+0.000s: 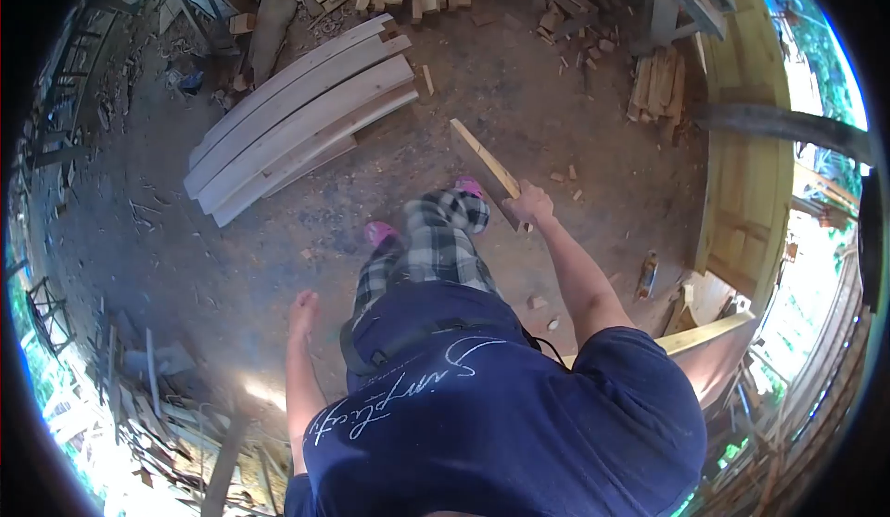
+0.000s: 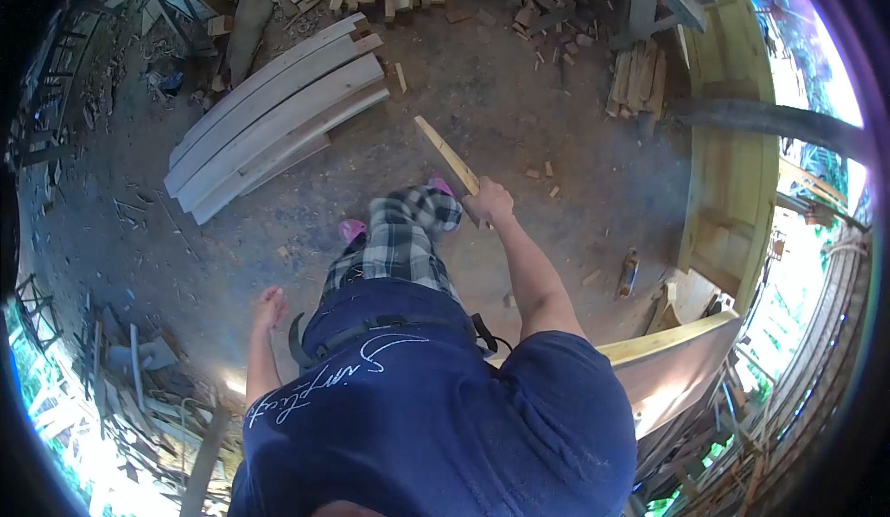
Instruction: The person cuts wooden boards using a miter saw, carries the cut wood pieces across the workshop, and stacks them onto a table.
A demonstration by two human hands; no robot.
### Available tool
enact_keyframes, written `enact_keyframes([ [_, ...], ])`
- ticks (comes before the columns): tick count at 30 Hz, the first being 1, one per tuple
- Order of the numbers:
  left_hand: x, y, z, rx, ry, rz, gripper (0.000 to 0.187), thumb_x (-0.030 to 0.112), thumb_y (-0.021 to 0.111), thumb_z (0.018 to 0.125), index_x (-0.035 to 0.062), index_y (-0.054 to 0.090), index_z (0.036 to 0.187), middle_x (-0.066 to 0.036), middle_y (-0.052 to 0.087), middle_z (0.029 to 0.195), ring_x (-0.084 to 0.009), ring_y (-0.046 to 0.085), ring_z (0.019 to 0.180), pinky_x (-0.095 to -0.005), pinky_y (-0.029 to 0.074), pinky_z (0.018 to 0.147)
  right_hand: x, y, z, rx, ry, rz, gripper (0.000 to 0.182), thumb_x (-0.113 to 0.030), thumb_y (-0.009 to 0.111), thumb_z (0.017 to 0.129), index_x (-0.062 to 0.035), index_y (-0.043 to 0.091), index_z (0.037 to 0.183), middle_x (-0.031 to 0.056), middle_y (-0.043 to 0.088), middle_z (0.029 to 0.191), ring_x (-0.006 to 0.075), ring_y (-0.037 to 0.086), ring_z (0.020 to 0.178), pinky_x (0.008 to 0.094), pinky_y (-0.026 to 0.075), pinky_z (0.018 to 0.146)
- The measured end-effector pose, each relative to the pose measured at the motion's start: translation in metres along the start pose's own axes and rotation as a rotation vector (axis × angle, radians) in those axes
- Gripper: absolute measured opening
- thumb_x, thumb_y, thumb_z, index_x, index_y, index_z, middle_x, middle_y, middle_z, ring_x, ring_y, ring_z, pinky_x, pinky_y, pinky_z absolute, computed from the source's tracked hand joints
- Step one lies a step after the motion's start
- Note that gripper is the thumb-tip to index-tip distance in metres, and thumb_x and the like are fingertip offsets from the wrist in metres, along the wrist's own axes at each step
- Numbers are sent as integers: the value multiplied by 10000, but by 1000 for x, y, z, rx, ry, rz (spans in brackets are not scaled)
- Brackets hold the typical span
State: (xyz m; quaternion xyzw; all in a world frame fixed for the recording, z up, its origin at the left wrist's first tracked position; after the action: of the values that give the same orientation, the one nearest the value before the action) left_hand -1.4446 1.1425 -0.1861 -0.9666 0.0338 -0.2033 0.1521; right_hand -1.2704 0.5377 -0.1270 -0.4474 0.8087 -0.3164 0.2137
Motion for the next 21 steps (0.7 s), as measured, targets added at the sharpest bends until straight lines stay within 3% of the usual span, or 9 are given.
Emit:
enact_keyframes([
  [5, 105, -90, 47, -97, 136, 189, 498, 309, 660, 918, 63, 536, 1333, -69, 618, 1150, -161, 602, 950, -305, 499, 785, -62, 36, -26, -51, 63, 169, 542, -397, 706, 707, -44, 640, 1113, 205, 685, 1082, 363, 676, 989, 450, 536, 867],
  [7, 158, -115, 69, -104, 197, 237, 494, 306, 660, 919, 63, 536, 1331, -61, 614, 1146, -159, 600, 962, -301, 499, 796, -80, 68, -39, -319, 209, 633, 476, -399, 727, 742, -63, 655, 1071, 139, 699, 968, 312, 683, 876, 463, 555, 729],
  [8, 191, -123, 70, -87, 227, 168, 492, 310, 662, 919, 67, 538, 1328, -50, 613, 1123, -155, 597, 967, -300, 499, 799, -91, 74, -41, -314, 218, 646, 476, -399, 727, 742, -63, 655, 1071, 139, 699, 968, 312, 683, 876, 463, 555, 729],
  [10, 228, -135, 88, -74, 261, 108, 491, 314, 664, 918, 71, 539, 1325, -39, 612, 1100, -150, 593, 973, -299, 498, 801, -121, 100, -45, -431, 295, 933, 391, -377, 725, 786, -86, 660, 1039, 88, 674, 878, 244, 656, 771, 433, 526, 578],
  [12, 249, -140, 119, -194, 227, -74, 499, 324, 664, 917, 78, 533, 1331, -27, 608, 1065, -151, 596, 975, -298, 492, 793, -166, 106, -39, -448, 314, 1028, 375, -370, 727, 787, -91, 659, 1028, 89, 665, 871, 232, 648, 760, 420, 513, 568],
  [14, 249, -151, 136, -239, 224, 20, 502, 331, 660, 919, 81, 530, 1335, -29, 610, 1071, -158, 603, 976, -299, 489, 798, -211, 126, -51, -478, 362, 1132, 360, -363, 730, 788, -96, 658, 1018, 90, 656, 865, 219, 640, 750, 408, 500, 558],
  [18, 250, -183, 151, -371, 156, 226, 473, 338, 644, 931, 91, 535, 1319, -28, 607, 1056, -162, 618, 919, -302, 488, 786, -309, 134, -57, -326, 346, 1137, 395, -345, 722, 800, -79, 622, 1074, 99, 652, 940, 226, 648, 821, 403, 495, 614],
  [21, 245, -222, 169, -423, 118, 263, 557, 398, 684, 901, 129, 502, 1354, -32, 603, 1097, -160, 624, 901, -274, 491, 737, -384, 146, -81, -323, 250, 1328, 457, -346, 698, 830, -47, 575, 1153, 94, 659, 950, 217, 660, 761, 351, 514, 519],
])
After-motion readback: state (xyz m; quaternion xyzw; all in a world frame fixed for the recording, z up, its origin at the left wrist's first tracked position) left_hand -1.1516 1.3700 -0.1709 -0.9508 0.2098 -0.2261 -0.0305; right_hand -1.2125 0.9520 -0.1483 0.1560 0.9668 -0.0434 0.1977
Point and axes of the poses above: each hand's wrist, its own z-axis towards the middle knuckle, its own y-axis out of the palm, x = y × z, the point moved 8 cm from there along z, towards the middle knuckle
